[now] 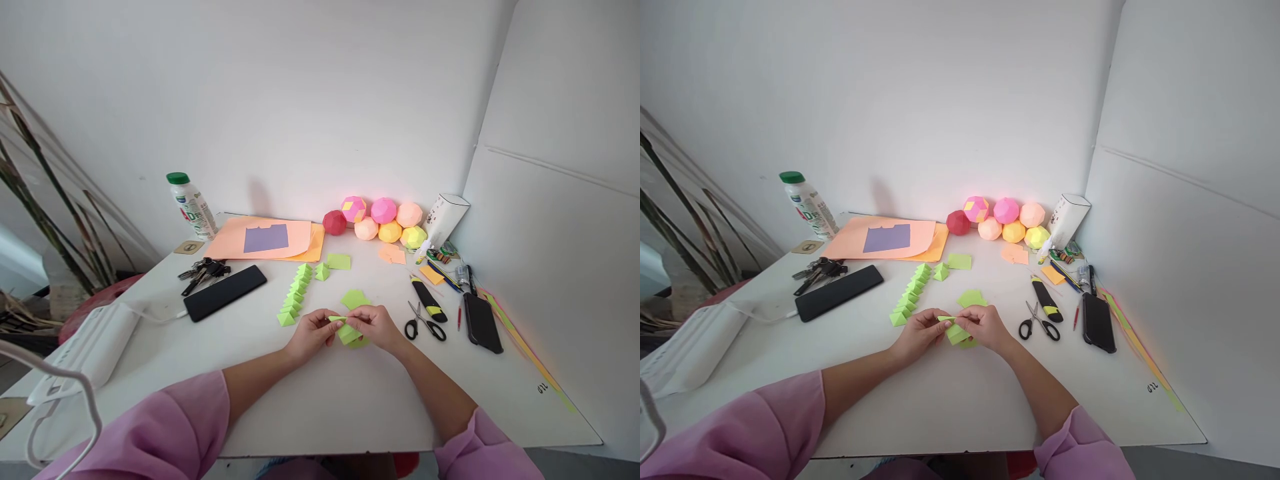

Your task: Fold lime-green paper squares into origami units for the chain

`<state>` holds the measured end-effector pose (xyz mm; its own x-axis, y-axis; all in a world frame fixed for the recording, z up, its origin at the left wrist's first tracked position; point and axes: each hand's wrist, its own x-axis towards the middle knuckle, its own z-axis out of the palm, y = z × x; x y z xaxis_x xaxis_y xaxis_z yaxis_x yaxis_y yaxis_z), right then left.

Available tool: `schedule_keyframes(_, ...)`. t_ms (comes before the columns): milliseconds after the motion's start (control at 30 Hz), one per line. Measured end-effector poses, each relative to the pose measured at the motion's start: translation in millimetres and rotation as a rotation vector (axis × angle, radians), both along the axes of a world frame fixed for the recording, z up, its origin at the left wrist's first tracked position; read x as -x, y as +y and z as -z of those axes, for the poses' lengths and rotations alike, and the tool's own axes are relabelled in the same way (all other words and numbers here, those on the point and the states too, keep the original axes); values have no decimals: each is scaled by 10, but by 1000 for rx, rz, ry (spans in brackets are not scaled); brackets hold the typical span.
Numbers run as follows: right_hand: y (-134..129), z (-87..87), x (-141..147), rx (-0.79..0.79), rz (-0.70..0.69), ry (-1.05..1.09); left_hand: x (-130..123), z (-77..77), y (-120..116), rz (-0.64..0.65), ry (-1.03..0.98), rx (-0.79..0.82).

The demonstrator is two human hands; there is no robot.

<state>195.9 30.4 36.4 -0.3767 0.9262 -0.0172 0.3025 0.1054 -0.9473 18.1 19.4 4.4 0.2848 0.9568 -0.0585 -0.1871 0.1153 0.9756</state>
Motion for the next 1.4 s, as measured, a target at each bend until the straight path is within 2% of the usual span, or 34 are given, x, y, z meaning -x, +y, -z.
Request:
schedule_keyframes(533, -22, -82, 0, 85, -49, 103, 1, -8, 7, 7, -35, 13)
schedule_keyframes(1000, 53, 6, -74, 100, 2, 135, 33, 3, 43, -106, -180, 70)
schedule_keyframes(1200, 11, 2, -29, 115, -42, 111, 19, -40, -7, -19, -76, 22)
schedule_keyframes(1400, -20, 11, 26, 107, -40, 36, -8, -80, -45, -33, 57, 57)
